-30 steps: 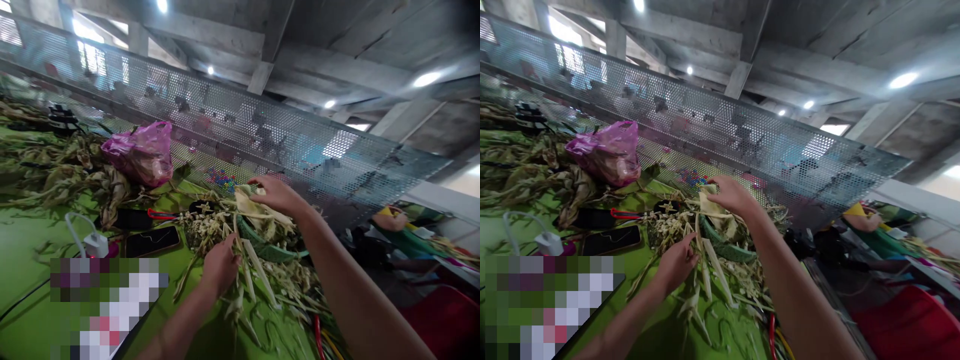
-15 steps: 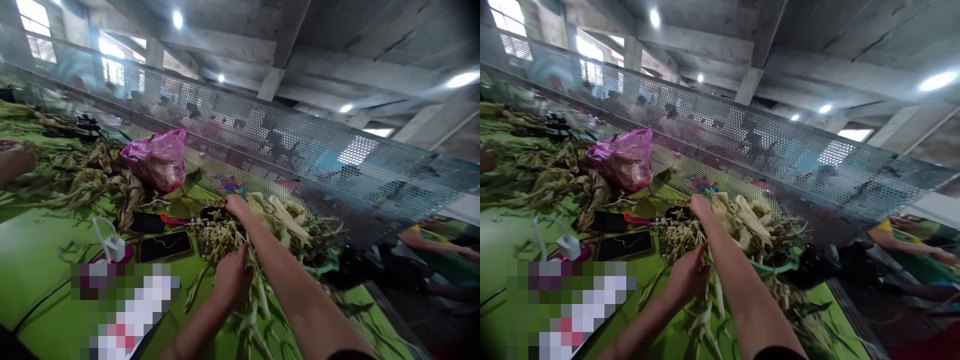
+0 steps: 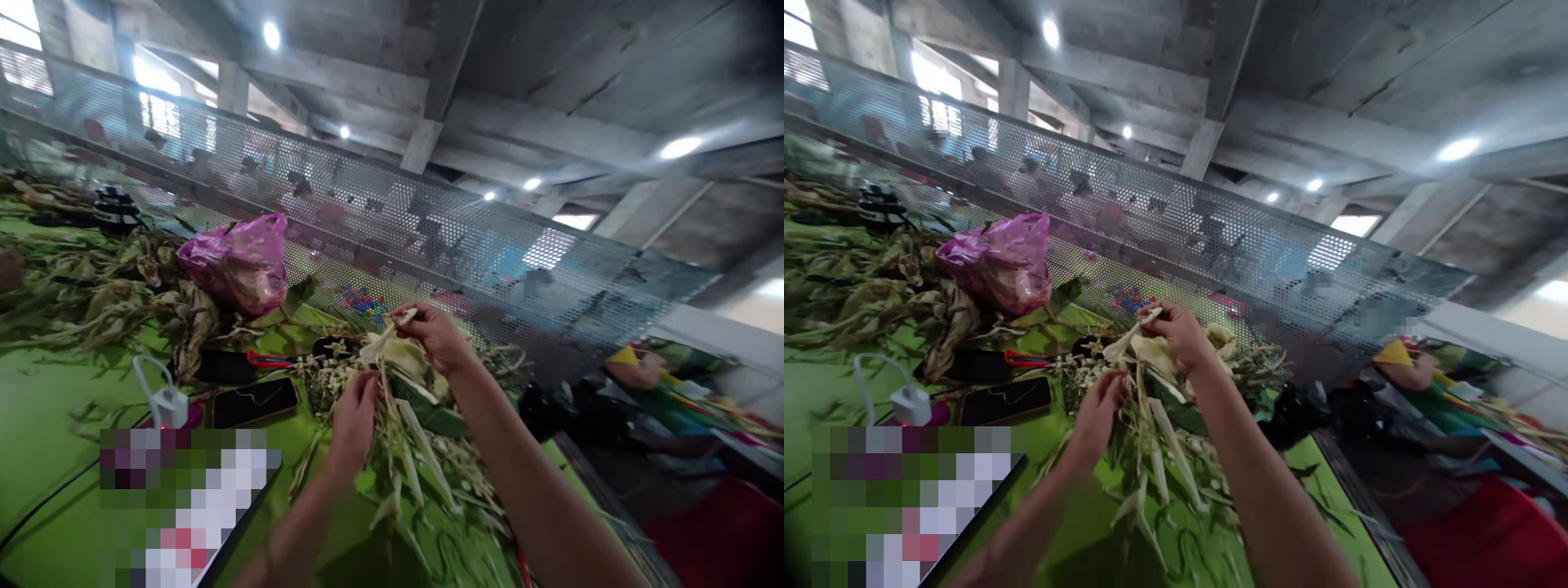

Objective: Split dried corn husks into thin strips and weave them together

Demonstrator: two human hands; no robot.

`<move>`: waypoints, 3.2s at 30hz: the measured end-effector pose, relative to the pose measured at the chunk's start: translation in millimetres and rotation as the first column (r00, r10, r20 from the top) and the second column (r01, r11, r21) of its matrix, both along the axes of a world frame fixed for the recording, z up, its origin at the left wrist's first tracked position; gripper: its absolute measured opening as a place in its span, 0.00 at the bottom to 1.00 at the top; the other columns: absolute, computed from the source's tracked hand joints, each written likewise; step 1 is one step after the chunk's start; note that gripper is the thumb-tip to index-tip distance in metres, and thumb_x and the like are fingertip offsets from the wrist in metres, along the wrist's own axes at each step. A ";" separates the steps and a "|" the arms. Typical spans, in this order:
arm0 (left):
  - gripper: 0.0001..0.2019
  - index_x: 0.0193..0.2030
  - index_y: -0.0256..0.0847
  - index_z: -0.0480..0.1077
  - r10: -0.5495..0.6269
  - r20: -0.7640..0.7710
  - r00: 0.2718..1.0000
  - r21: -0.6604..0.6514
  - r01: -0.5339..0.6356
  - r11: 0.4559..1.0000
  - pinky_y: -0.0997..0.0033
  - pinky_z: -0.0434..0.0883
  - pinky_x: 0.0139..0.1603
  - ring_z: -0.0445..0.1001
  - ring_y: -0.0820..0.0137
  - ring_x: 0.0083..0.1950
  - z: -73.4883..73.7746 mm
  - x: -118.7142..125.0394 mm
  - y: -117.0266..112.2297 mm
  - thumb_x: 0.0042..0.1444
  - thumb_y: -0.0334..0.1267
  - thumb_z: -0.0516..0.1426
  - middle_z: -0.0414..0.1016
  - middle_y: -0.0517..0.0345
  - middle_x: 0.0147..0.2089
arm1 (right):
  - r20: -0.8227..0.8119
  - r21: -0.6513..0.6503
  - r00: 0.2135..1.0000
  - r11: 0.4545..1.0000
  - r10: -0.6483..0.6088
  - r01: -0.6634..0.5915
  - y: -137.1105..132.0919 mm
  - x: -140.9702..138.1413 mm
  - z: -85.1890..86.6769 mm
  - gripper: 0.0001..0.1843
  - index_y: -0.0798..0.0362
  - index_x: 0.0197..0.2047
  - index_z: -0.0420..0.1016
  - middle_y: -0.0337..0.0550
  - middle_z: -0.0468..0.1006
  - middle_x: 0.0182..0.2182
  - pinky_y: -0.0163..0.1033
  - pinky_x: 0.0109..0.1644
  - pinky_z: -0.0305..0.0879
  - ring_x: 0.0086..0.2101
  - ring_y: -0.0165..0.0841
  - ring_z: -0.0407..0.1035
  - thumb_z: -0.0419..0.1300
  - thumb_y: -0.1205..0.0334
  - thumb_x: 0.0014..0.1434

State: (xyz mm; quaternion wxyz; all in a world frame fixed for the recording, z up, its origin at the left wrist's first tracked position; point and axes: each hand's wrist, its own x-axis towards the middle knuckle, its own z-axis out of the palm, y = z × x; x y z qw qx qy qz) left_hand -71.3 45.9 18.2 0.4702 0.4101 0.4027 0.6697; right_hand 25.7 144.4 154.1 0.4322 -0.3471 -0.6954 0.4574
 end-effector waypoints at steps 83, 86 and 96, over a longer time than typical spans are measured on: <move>0.10 0.39 0.42 0.70 0.378 -0.712 0.593 0.121 -0.426 0.896 0.69 0.64 0.37 0.68 0.68 0.34 -6.6 -18.1 -2.1 0.54 0.42 0.52 0.70 0.56 0.34 | -0.108 -0.170 0.858 0.860 -0.501 0.481 -125.4 152.0 -104.4 0.11 0.53 0.23 0.69 0.34 0.67 0.20 0.33 0.27 0.56 0.21 0.25 0.58 0.65 0.57 0.46; 0.26 0.58 0.42 0.63 0.368 -0.860 0.353 0.228 -0.379 0.897 0.59 0.63 0.49 0.66 0.56 0.53 -4.0 -11.3 -6.4 0.50 0.39 0.56 0.68 0.45 0.53 | -0.114 -0.199 0.879 0.877 -0.464 0.437 -126.9 149.6 -103.4 0.11 0.54 0.26 0.72 0.35 0.69 0.22 0.33 0.27 0.57 0.22 0.25 0.59 0.66 0.56 0.46; 0.17 0.33 0.40 0.71 -0.070 -0.761 0.645 0.086 0.208 0.974 0.70 0.63 0.39 0.68 0.68 0.38 11.6 30.6 -35.7 0.59 0.49 0.49 0.73 0.57 0.33 | -0.058 -0.231 0.929 0.910 -0.365 0.343 -135.4 117.4 -109.7 0.11 0.55 0.27 0.74 0.36 0.71 0.22 0.33 0.27 0.59 0.22 0.25 0.61 0.67 0.56 0.45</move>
